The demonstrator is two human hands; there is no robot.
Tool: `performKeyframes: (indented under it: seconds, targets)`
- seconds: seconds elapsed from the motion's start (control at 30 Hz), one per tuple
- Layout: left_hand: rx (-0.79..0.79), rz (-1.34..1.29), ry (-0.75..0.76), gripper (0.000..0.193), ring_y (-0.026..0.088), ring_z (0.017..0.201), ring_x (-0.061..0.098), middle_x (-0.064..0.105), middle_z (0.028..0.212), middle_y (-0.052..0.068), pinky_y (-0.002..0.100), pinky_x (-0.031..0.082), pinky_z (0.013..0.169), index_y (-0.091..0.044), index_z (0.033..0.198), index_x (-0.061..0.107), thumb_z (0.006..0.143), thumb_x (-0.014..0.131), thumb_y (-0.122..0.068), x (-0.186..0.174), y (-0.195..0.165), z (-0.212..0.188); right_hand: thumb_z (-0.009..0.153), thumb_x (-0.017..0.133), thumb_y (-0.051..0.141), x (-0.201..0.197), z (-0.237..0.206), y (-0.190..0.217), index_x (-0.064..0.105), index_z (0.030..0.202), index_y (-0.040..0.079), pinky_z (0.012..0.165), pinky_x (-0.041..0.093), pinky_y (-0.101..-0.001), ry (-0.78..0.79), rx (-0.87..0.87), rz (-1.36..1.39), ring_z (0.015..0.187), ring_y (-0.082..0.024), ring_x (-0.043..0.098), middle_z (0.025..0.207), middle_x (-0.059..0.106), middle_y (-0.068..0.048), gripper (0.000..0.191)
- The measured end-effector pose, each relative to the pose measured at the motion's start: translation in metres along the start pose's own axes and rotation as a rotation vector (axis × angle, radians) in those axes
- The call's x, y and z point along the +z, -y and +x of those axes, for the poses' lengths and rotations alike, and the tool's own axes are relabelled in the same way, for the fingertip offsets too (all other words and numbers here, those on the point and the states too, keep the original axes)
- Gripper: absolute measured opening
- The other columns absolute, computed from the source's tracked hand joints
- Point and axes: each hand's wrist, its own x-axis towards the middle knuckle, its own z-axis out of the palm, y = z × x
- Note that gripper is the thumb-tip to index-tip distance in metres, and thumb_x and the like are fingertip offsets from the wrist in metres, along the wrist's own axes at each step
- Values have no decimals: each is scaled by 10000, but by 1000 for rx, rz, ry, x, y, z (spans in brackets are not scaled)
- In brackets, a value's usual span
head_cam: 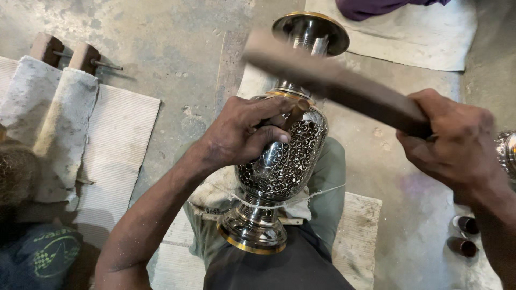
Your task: The person sits on the floor with an engraved metal vase held between their legs. They position a small punch against the vase surface and repeatedly strike it with a wooden mallet, repositioning the punch and rotating the vase to work the patterned surface.
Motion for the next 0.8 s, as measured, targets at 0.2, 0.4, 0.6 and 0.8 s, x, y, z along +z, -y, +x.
performKeyframes:
  seconds: [0.2,0.4,0.6,0.8]
  targets:
    - [-49,-27,22,421,202,838,802,784,915,83,353,651,746,-27,1274,663,894,805,-140,0,-3,3,936,702,176,2,-2,1,586,1045,40,490,481,-331,31,-1,-17,482,-173,545,596,568,-57,209]
    - [-15,-34,14,460,217,909,805,790,1013,114,355,671,799,-25,1312,652,890,791,-143,1,1,4,946,676,172,5,-7,-4,569,1043,30,465,483,-334,-7,-30,35,444,-160,530,614,535,-42,203]
    - [-11,-17,12,378,196,873,802,789,945,83,355,664,800,-30,1241,675,908,802,-156,2,5,2,910,714,156,-3,-10,2,605,1044,33,494,495,-337,-28,-30,-76,477,-153,558,579,538,-29,213]
    - [-72,-45,-8,463,146,790,772,778,897,48,331,648,737,-59,1323,646,900,799,-165,2,-1,3,922,689,140,-10,-13,6,627,1045,26,527,512,-335,-37,-21,-75,548,-178,592,686,590,-67,179]
